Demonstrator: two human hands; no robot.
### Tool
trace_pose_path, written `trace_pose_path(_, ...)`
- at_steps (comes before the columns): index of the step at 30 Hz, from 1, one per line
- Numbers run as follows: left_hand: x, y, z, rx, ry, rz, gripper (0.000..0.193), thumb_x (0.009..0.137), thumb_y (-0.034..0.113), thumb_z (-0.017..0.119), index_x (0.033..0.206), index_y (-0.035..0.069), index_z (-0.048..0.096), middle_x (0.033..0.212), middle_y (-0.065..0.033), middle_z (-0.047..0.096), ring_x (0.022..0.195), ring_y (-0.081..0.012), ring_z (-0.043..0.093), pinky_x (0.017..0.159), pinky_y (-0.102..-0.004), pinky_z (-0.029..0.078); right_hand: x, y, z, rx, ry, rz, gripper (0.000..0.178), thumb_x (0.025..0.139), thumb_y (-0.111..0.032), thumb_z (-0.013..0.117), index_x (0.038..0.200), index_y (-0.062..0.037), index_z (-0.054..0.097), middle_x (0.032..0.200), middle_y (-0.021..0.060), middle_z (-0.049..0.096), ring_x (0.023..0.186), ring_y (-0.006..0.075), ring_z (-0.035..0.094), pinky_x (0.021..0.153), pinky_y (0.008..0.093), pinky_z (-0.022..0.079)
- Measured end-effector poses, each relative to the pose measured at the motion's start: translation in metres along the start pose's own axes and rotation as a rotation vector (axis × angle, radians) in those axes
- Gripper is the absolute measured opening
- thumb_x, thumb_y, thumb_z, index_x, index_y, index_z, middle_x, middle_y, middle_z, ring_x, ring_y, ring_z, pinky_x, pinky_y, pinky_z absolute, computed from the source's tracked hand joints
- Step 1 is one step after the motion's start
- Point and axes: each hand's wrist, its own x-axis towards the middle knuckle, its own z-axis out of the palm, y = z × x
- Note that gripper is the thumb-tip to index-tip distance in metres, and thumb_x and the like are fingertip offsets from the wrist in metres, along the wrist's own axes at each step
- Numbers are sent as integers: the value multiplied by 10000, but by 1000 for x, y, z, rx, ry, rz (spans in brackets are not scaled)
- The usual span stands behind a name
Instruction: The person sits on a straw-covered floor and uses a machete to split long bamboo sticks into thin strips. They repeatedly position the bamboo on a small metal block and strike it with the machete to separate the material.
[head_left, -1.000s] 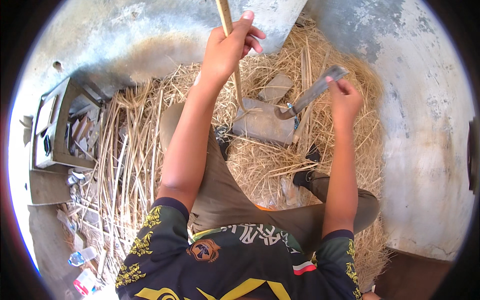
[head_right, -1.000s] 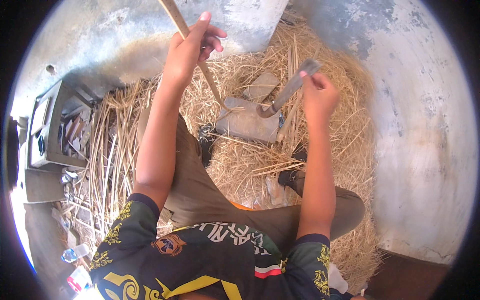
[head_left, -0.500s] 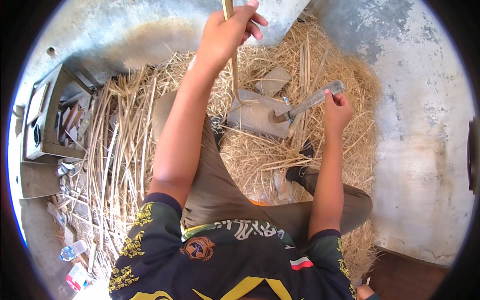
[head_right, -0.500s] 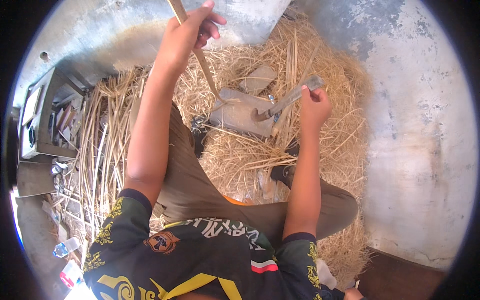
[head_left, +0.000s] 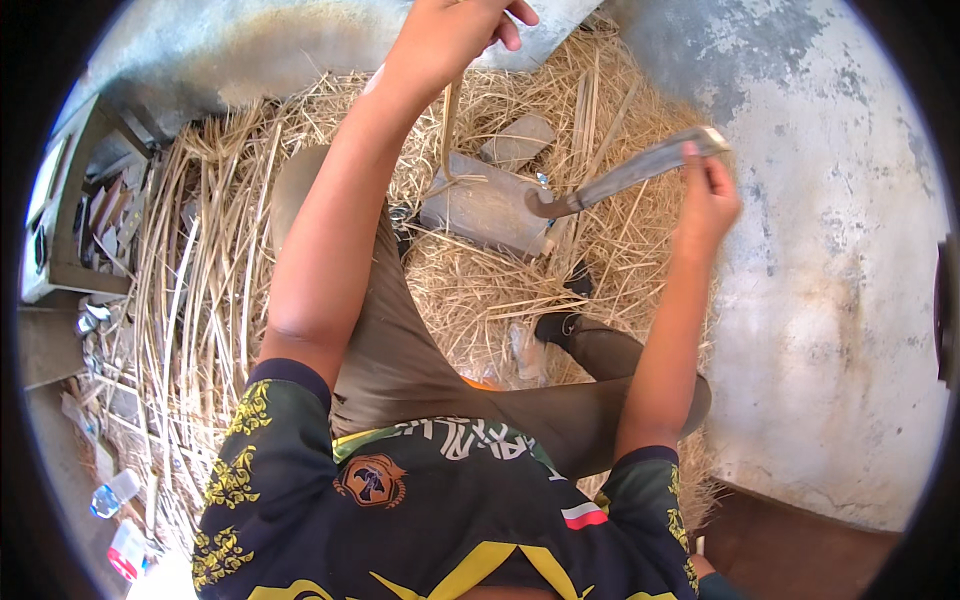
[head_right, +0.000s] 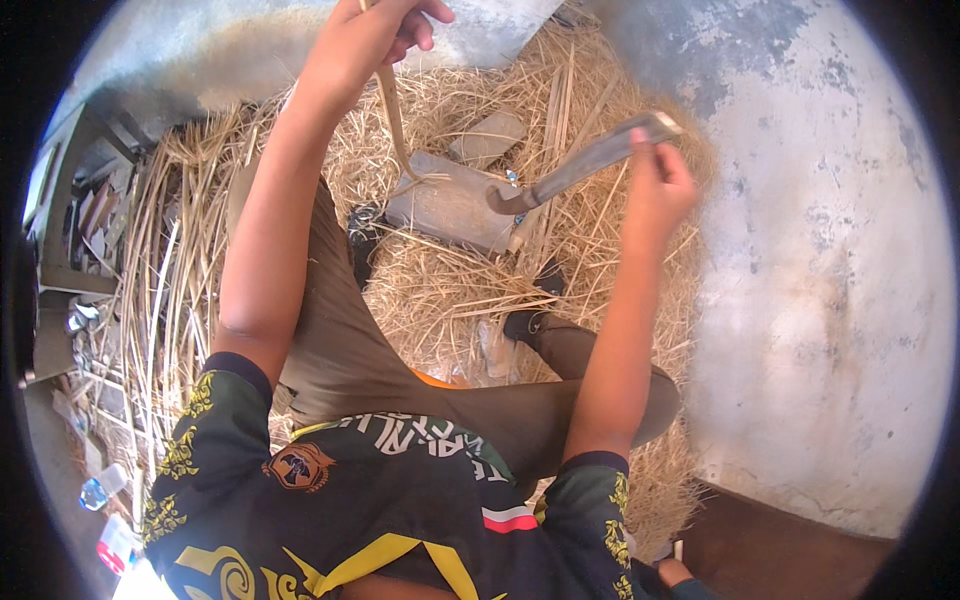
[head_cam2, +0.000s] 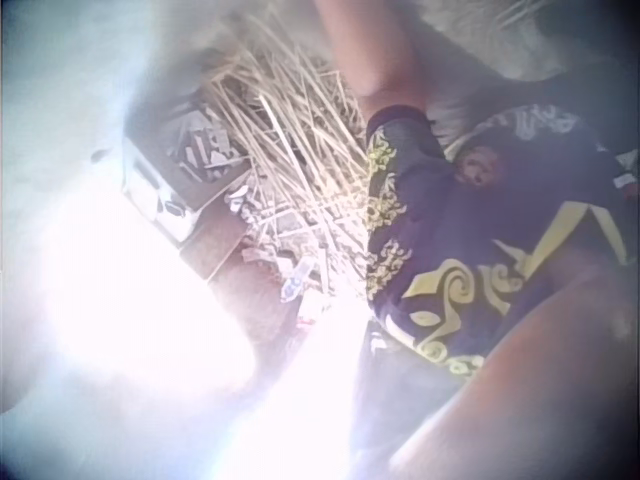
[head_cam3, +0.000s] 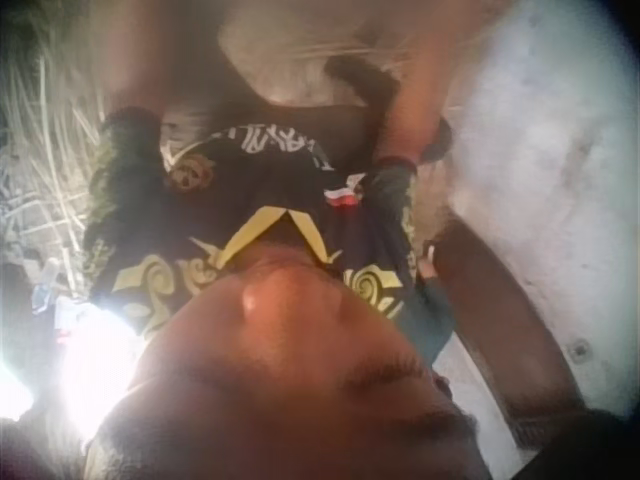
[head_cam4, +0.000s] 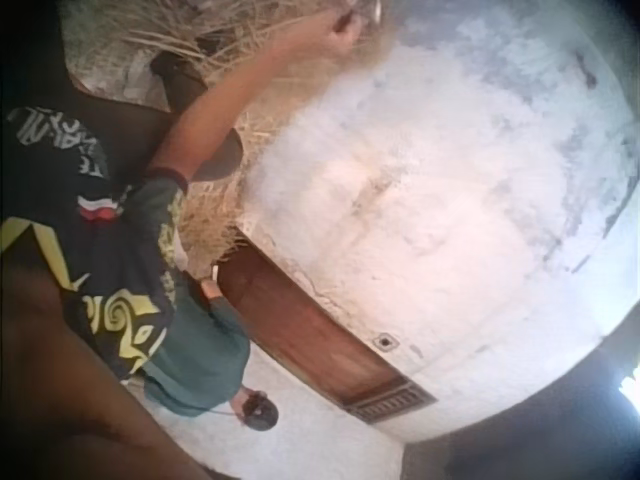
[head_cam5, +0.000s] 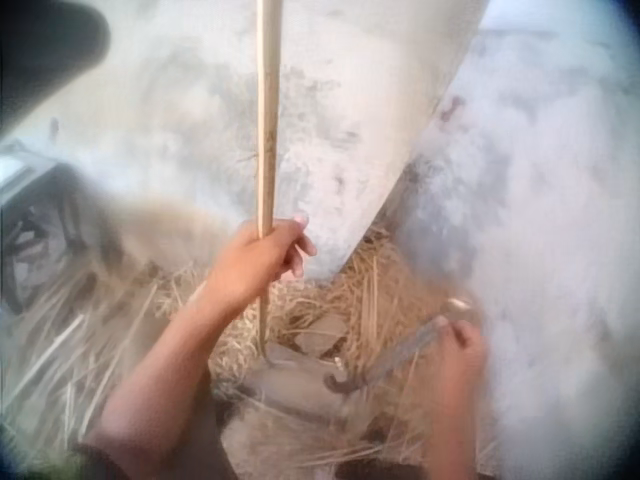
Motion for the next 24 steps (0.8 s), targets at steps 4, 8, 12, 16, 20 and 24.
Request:
trace_pose_path(4, 0, -3, 2, -9, -11, 16, 440, 1041, 368, 520, 827, 25, 694, 615, -23, 612, 564, -108, 535, 568, -255, 420, 45, -77, -27, 134, 137, -181, 210, 832, -175, 840, 915, -12, 736, 775, 5, 663, 697, 65, 519, 625, 224, 388)
trace_pose_path(8, 0, -4, 8, 2, -36, 2, 432, 1041, 360, 525, 830, 23, 694, 611, -24, 614, 564, -105, 544, 573, -251, 422, 60, -107, -42, 91, 240, -329, 219, 836, -199, 836, 887, -17, 726, 768, 17, 664, 659, 56, 507, 598, 222, 373)
trace_pose_path(12, -1, -1, 7, -29, -61, 14, 437, 1044, 364, 517, 835, 24, 695, 610, -24, 612, 566, -106, 543, 576, -255, 425, 15, -46, -11, -183, 350, -265, 208, 901, -249, 775, 927, -45, 738, 795, 48, 688, 735, 119, 590, 666, 298, 485)
trace_pose_path(16, -5, -1, 1, 57, -28, 25, 453, 1047, 377, 505, 837, 24, 698, 601, -19, 591, 573, -110, 531, 575, -265, 428, -55, 98, 51, -175, -96, -17, 232, 912, -208, 734, 855, 16, 709, 707, 36, 629, 660, 115, 529, 665, 301, 437)
trace_pose_path(20, -1, 0, 3, 77, 17, -18, 473, 1047, 394, 497, 838, 22, 702, 593, -15, 572, 574, -113, 513, 568, -273, 423, -25, 40, 36, -158, -122, -82, 261, 902, -218, 749, 777, 5, 700, 685, 5, 621, 620, 108, 506, 623, 291, 414)
trace_pose_path(24, 0, -1, 3, 64, 12, -1, 473, 1045, 396, 499, 839, 24, 707, 590, -17, 570, 566, -116, 506, 564, -275, 416, 3, -27, 10, -190, -120, 22, 228, 867, -283, 799, 883, -57, 768, 718, -1, 659, 625, 99, 523, 652, 282, 432)
